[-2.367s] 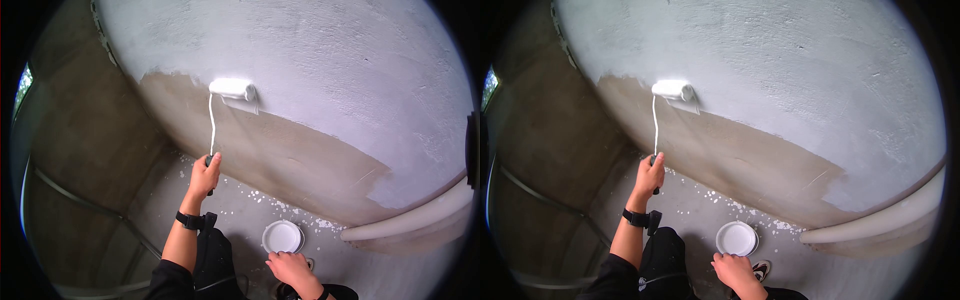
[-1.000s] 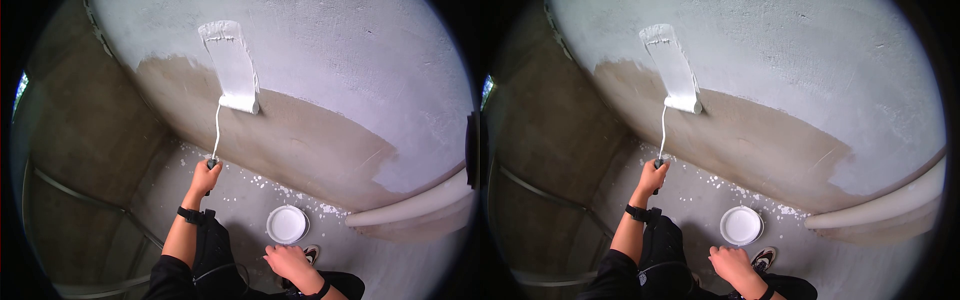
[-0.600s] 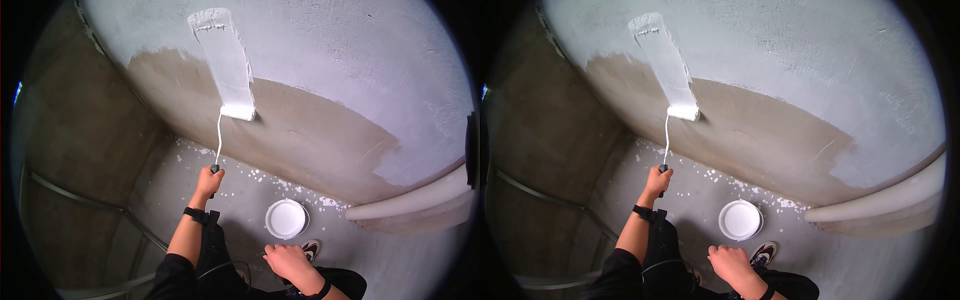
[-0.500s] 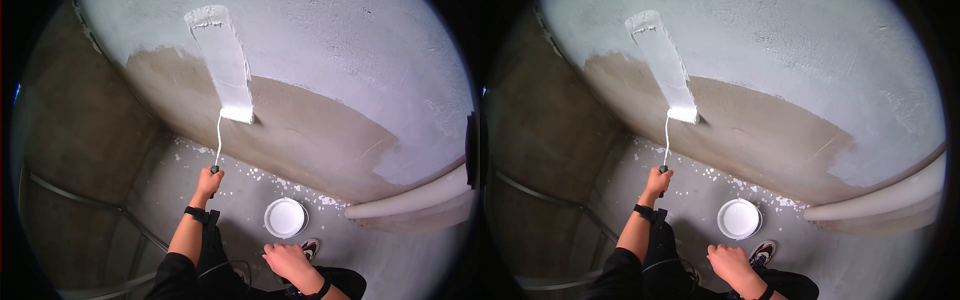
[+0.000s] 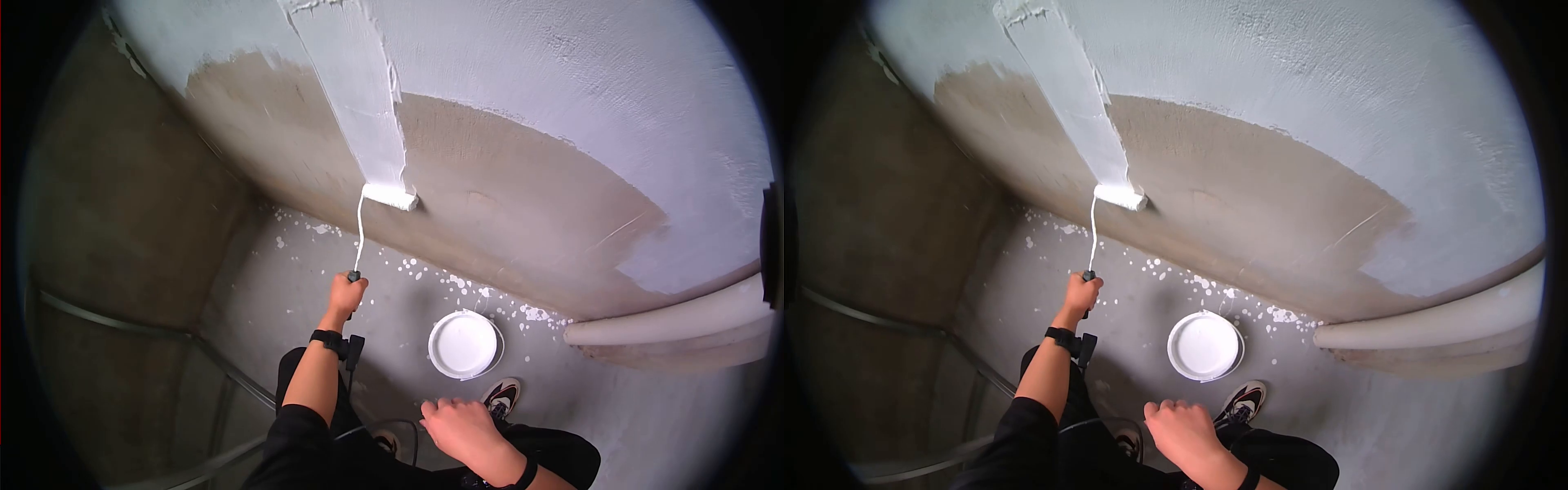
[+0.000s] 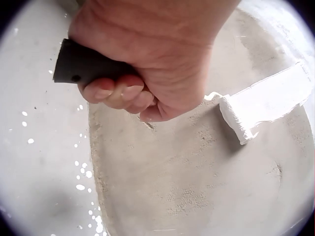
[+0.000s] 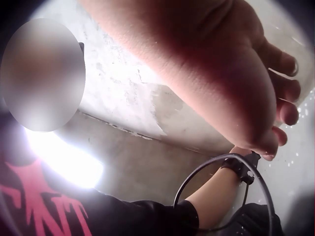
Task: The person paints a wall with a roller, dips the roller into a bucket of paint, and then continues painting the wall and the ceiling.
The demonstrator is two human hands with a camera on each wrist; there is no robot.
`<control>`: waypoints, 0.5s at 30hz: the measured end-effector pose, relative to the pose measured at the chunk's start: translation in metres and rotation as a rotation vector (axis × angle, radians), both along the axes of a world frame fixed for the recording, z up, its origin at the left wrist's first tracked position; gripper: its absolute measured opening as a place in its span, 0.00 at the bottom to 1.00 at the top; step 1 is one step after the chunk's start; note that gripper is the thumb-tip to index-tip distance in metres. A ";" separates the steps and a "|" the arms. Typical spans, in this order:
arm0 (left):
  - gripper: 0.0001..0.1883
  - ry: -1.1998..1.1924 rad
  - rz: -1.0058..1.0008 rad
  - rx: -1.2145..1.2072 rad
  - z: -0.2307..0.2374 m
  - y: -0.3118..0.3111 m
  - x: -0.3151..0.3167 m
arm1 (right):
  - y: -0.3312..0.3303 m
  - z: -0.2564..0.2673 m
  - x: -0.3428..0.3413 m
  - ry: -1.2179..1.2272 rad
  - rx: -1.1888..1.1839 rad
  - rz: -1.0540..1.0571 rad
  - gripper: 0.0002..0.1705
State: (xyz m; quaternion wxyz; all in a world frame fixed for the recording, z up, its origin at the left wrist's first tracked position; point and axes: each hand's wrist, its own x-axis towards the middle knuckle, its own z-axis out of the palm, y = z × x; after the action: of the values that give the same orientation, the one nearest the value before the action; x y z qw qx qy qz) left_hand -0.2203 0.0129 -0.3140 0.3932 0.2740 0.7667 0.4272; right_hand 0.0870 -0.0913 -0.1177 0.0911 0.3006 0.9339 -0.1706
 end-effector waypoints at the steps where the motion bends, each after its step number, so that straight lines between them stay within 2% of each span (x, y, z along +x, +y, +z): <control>1: 0.12 0.027 -0.009 0.004 -0.003 0.000 0.001 | 0.000 0.001 0.001 -0.003 -0.007 0.001 0.08; 4: 0.12 0.036 -0.023 -0.011 -0.008 0.001 0.004 | 0.000 0.004 0.001 -0.016 -0.024 -0.002 0.09; 6: 0.12 0.013 -0.005 -0.021 -0.011 0.003 0.006 | 0.001 0.003 0.002 -0.075 -0.102 -0.033 0.13; 10: 0.11 0.014 -0.001 -0.034 -0.023 0.004 0.011 | -0.001 0.002 0.005 -0.108 -0.105 -0.038 0.13; 12: 0.11 0.023 0.002 -0.046 -0.028 0.003 0.013 | -0.002 0.002 0.006 -0.015 0.003 -0.016 0.03; 15: 0.11 0.035 0.000 -0.075 -0.038 0.001 0.016 | -0.003 -0.001 0.008 -0.006 0.000 -0.016 0.03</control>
State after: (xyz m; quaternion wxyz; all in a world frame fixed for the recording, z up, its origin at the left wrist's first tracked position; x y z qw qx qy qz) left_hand -0.2048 0.0143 -0.3515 0.3896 0.2664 0.7889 0.3935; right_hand 0.0946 -0.0945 -0.1184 0.0922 0.3085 0.9313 -0.1703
